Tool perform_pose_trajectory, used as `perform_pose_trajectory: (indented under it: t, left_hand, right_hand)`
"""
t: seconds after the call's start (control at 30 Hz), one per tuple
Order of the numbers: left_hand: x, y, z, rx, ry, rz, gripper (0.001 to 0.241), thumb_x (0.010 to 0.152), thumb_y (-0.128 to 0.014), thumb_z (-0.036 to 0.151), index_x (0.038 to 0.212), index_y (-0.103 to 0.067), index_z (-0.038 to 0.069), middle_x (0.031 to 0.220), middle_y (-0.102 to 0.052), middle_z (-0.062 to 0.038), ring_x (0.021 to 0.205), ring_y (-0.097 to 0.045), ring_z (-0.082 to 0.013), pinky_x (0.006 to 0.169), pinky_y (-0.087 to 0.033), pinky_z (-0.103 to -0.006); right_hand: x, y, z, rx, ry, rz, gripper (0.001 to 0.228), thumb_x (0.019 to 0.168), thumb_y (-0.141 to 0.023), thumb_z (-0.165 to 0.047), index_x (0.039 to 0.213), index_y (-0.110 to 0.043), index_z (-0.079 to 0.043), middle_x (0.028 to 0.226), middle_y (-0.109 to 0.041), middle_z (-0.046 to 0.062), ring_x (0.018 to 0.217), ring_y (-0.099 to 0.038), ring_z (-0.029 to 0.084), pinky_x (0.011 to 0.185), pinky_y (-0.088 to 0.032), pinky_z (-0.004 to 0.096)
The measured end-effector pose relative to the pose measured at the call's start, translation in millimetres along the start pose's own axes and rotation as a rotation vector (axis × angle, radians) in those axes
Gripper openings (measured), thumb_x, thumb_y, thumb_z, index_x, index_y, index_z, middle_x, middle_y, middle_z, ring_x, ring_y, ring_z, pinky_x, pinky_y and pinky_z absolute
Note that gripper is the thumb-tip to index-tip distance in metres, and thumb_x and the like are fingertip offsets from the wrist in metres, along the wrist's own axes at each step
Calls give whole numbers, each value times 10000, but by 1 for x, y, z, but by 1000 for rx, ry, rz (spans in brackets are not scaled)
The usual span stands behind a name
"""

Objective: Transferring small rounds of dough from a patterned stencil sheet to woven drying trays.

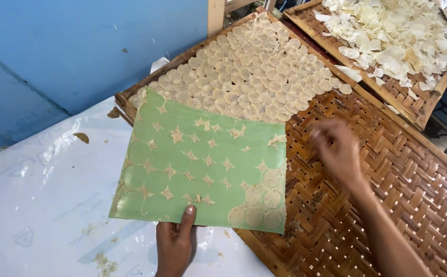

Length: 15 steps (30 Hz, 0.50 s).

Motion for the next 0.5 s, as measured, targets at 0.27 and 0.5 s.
perform_pose_trajectory:
  t: [0.27, 0.5]
  left_hand:
    - [0, 2, -1, 38, -29, 14, 242, 958, -648, 132, 821, -701, -61, 554, -567, -21, 483, -398, -87, 420, -316, -265]
    - [-1, 3, -3, 27, -12, 18, 199, 952, -633, 78, 925, -706, -105, 695, -730, -119, 566, -594, -146, 514, -490, -275]
  right_hand:
    - [-74, -53, -91, -163, 289, -341, 328, 942, -634, -265, 1165, -722, -41, 933, -601, 95, 701, -526, 162, 522, -498, 259]
    - [-79, -67, -83, -316, 199, -387, 284, 972, -611, -267, 1124, -701, -45, 994, -583, 87, 834, -565, 171, 630, -563, 286]
Point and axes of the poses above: each hand's wrist, its own x-axis towards the middle knuckle, its own y-axis out of the back of the hand, z = x × y, the point moved 9 cm from there along x, towards the middle knuckle
